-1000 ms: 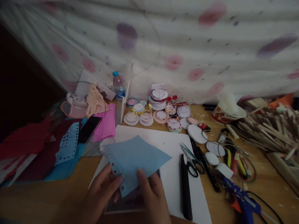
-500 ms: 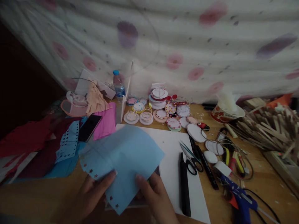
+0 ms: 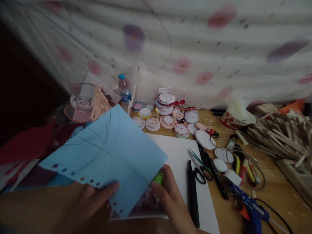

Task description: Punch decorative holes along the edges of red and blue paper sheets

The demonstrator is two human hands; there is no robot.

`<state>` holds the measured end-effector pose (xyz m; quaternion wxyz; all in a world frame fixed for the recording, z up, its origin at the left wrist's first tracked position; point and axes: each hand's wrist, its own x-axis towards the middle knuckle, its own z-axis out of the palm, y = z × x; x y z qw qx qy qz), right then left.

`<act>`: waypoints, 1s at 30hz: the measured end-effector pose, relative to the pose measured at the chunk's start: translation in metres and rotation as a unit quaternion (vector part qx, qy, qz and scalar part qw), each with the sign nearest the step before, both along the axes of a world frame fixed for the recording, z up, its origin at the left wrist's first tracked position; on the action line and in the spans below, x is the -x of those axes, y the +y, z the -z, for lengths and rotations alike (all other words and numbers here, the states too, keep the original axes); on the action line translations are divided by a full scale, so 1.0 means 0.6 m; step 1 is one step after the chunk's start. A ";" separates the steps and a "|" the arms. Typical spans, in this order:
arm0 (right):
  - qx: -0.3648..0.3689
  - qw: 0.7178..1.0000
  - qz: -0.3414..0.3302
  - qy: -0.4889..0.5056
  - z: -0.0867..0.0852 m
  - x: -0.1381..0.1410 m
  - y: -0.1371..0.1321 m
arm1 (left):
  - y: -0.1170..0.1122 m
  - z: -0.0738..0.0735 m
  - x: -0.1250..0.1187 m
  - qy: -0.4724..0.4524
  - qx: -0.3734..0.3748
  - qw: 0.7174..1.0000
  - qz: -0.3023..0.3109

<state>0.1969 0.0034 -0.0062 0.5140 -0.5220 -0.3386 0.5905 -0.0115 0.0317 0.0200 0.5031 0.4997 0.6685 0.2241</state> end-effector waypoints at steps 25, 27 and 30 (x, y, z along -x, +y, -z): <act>0.066 0.995 -0.068 0.027 -0.011 0.019 -0.014 | -0.030 0.028 -0.018 0.000 -0.043 0.999 -0.027; 0.070 0.995 -0.071 0.010 -0.010 0.015 -0.013 | -0.029 0.025 -0.018 -0.003 -0.037 0.999 -0.034; 0.067 0.995 -0.075 0.007 -0.010 0.015 -0.013 | -0.028 0.024 -0.018 -0.002 -0.050 0.998 -0.036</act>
